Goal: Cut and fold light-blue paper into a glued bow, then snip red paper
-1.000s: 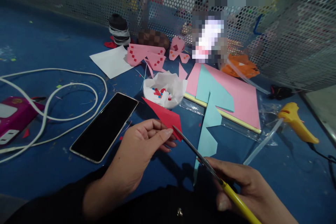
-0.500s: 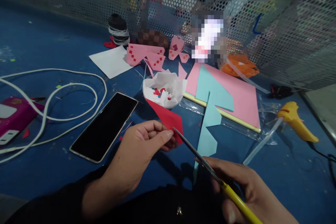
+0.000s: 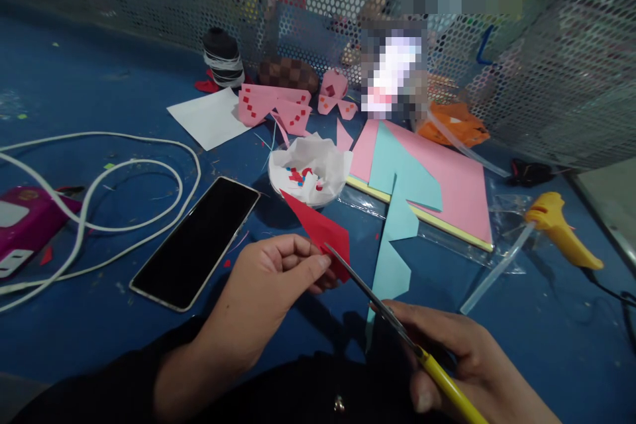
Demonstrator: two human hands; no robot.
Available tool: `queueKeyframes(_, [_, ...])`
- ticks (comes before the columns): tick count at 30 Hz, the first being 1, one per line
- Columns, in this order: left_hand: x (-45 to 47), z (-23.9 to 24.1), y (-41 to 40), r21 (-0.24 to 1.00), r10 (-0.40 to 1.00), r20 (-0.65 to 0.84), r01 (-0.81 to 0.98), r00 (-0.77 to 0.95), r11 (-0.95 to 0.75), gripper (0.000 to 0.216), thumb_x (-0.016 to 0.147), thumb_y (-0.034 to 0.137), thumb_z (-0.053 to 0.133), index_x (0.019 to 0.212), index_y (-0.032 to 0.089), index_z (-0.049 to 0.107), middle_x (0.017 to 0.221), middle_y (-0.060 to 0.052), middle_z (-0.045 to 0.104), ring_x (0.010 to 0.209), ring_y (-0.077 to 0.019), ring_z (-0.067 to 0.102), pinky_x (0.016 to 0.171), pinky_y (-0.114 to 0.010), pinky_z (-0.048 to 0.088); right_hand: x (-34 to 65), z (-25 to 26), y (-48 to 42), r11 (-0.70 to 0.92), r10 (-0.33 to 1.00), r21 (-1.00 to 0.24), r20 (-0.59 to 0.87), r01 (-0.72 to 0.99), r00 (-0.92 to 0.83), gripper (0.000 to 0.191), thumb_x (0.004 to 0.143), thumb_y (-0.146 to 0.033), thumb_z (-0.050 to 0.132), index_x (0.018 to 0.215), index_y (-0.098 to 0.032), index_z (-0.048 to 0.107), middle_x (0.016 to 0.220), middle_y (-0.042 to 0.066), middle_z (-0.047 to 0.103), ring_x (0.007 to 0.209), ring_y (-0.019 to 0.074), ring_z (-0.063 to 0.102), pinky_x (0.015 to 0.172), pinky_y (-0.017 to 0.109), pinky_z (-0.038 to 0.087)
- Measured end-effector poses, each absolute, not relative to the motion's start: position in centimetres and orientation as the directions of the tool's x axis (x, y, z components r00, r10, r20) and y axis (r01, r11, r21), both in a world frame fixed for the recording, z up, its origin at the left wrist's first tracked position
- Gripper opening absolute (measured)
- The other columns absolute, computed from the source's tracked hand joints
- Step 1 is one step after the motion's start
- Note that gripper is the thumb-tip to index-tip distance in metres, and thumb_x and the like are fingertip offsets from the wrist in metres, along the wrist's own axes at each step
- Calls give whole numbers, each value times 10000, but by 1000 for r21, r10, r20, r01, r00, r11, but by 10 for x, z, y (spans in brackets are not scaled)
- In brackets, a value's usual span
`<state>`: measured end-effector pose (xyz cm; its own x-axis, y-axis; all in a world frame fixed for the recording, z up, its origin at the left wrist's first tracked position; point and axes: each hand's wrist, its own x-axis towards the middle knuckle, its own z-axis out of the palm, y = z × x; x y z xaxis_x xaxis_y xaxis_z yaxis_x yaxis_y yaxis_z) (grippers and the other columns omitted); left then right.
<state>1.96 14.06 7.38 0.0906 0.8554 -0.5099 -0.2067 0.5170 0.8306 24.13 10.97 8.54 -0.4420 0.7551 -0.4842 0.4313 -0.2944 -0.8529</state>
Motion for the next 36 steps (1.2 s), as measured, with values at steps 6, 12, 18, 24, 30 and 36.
queueKeyframes(6, [20, 73, 140, 828, 857, -508, -222, 88, 514, 100, 758, 201, 701, 665, 163, 704, 644, -23, 733, 629, -123, 667, 612, -206, 519, 245, 78, 107, -215, 791, -881, -410, 421, -454, 201, 803, -406, 732, 945, -264, 718, 626, -69, 441, 536, 95, 366, 481, 193, 326])
queueKeyframes(12, [20, 74, 140, 830, 855, -511, -212, 87, 517, 123, 768, 215, 704, 655, 167, 704, 642, -27, 731, 623, -124, 662, 603, -209, 510, 249, 72, 104, -280, 762, -879, -448, 386, -468, 261, 783, -413, 761, 1009, -289, 725, 634, -58, 568, 549, 109, 515, 536, 196, 417])
queueKeyframes(18, [19, 73, 140, 830, 854, -510, -203, 103, 520, 120, 774, 234, 710, 676, 165, 706, 664, -36, 733, 644, -135, 666, 611, -218, 508, 246, 75, 106, -269, 771, -878, -442, 396, -458, 290, 762, -496, 755, 905, -245, 726, 651, -42, 545, 558, 123, 536, 515, 205, 433])
queueKeyframes(24, [17, 72, 140, 838, 866, -492, -222, 91, 499, 216, 835, 338, 665, 711, 164, 691, 718, -43, 737, 666, -137, 666, 636, -228, 507, 249, 76, 102, -384, 719, -849, -522, 363, -459, 155, 826, -389, 716, 935, -278, 707, 685, -42, 606, 579, 115, 597, 492, 173, 427])
queueKeyframes(30, [18, 73, 141, 858, 881, -469, -204, 61, 471, 164, 815, 282, 687, 693, 172, 687, 667, -13, 715, 644, -120, 648, 623, -209, 495, 245, 78, 103, -382, 720, -844, -527, 376, -452, 261, 779, -476, 741, 915, -255, 711, 672, -30, 576, 586, 131, 570, 490, 187, 443])
queueKeyframes(36, [18, 74, 141, 857, 884, -465, -227, 49, 463, 152, 806, 276, 702, 686, 182, 697, 666, 4, 698, 639, -115, 641, 634, -213, 502, 244, 78, 104, -197, 805, -889, -387, 413, -450, 607, 670, -743, 693, 1025, -253, 737, 742, -11, 582, 614, 149, 491, 529, 229, 441])
